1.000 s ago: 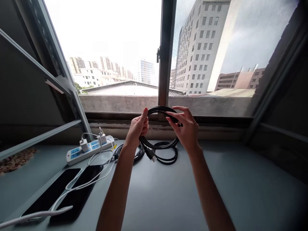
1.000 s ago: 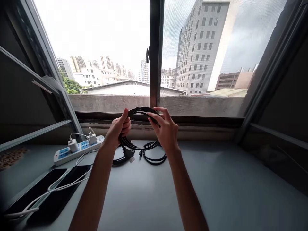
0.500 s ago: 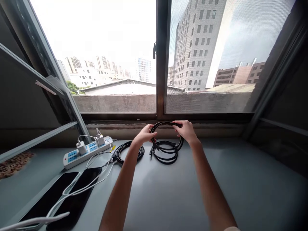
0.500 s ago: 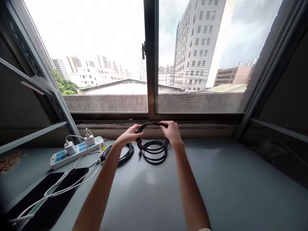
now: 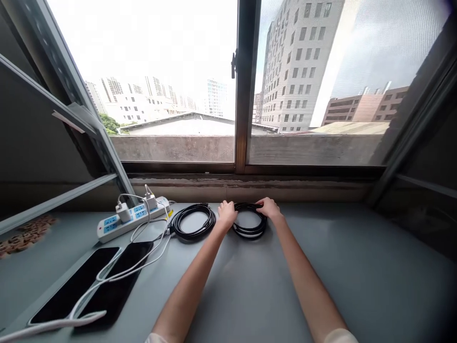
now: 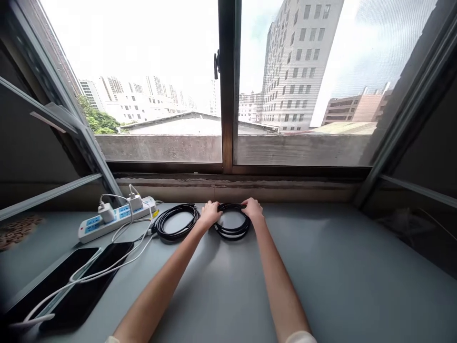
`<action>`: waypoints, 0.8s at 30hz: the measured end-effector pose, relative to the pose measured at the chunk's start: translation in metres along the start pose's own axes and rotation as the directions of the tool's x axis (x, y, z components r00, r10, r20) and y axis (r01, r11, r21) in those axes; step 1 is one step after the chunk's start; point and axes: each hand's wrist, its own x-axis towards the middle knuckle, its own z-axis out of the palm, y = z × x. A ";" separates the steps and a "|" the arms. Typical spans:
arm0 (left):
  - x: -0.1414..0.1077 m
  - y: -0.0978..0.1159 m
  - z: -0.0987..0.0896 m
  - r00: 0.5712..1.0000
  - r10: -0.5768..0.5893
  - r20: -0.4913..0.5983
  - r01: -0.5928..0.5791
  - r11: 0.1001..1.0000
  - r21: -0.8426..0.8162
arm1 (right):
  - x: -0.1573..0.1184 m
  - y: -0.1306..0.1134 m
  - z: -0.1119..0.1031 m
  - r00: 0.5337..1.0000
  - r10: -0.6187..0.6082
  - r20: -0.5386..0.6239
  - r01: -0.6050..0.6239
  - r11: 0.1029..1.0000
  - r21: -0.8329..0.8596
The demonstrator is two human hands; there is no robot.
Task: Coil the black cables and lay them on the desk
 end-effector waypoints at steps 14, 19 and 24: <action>-0.049 0.039 0.011 0.939 0.241 0.246 -0.256 0.966 0.029 | 0.005 0.004 0.001 0.976 0.142 0.163 -0.130 0.988 -0.080; -0.053 0.015 0.011 0.913 0.356 0.201 -0.367 0.930 0.023 | 0.005 0.004 0.002 0.968 0.122 0.221 -0.132 0.991 0.030; -0.056 -0.005 0.016 0.907 0.403 0.124 -0.412 0.909 0.056 | 0.002 -0.008 0.011 0.969 0.066 0.239 -0.088 0.993 0.082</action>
